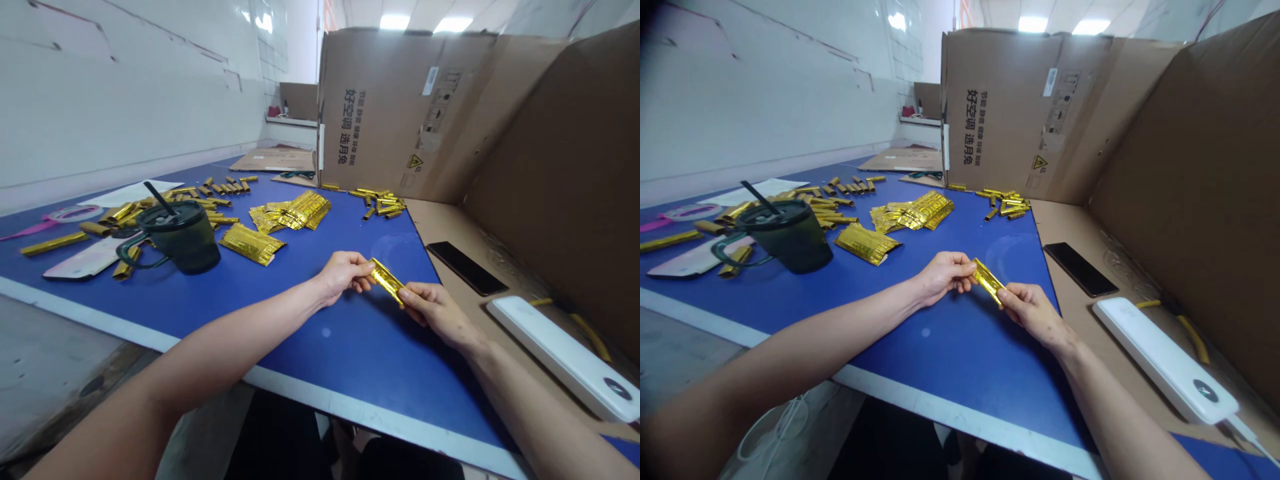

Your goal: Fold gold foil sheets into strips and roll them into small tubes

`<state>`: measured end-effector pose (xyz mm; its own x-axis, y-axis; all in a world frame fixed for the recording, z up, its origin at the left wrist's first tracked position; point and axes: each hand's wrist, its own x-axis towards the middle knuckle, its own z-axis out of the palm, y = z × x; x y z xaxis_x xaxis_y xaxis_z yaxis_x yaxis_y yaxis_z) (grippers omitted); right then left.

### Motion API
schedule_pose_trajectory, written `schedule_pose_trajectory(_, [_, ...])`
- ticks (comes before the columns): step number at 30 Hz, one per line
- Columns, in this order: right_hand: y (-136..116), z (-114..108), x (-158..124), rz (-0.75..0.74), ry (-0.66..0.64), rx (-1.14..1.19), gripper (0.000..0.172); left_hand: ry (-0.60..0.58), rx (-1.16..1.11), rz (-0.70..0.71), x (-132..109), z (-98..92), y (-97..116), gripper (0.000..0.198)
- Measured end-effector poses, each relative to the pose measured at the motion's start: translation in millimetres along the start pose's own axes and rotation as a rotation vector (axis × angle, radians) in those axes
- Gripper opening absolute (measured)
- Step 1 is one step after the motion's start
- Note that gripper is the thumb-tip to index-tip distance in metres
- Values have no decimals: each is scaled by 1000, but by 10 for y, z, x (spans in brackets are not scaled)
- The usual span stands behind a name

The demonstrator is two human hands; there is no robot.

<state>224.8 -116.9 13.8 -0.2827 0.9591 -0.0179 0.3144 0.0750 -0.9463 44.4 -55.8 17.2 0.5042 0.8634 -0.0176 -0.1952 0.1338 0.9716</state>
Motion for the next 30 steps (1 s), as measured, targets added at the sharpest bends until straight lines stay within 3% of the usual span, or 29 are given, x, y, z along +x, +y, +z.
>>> schedule_pose_trajectory(8, [-14, -54, 17, -4, 93, -38, 34, -143, 54, -38, 22, -73, -13, 15])
schedule_pose_trajectory(11, [-13, -54, 15, 30, 21, -94, 35, -235, 131, -57, 44, -106, -41, 18])
schedule_pose_trajectory(16, [16, -24, 11, 8, -79, -126, 36, -140, 372, 40, 14, -37, -99, 18])
schedule_pose_trajectory(23, [40, 88, -7, 34, -240, -61, 33, -192, 584, 106, -145, 182, -188, 16])
schedule_pose_trajectory(30, [13, 41, 7, 26, -116, -174, 39, -31, 643, 169, -63, 78, -132, 19])
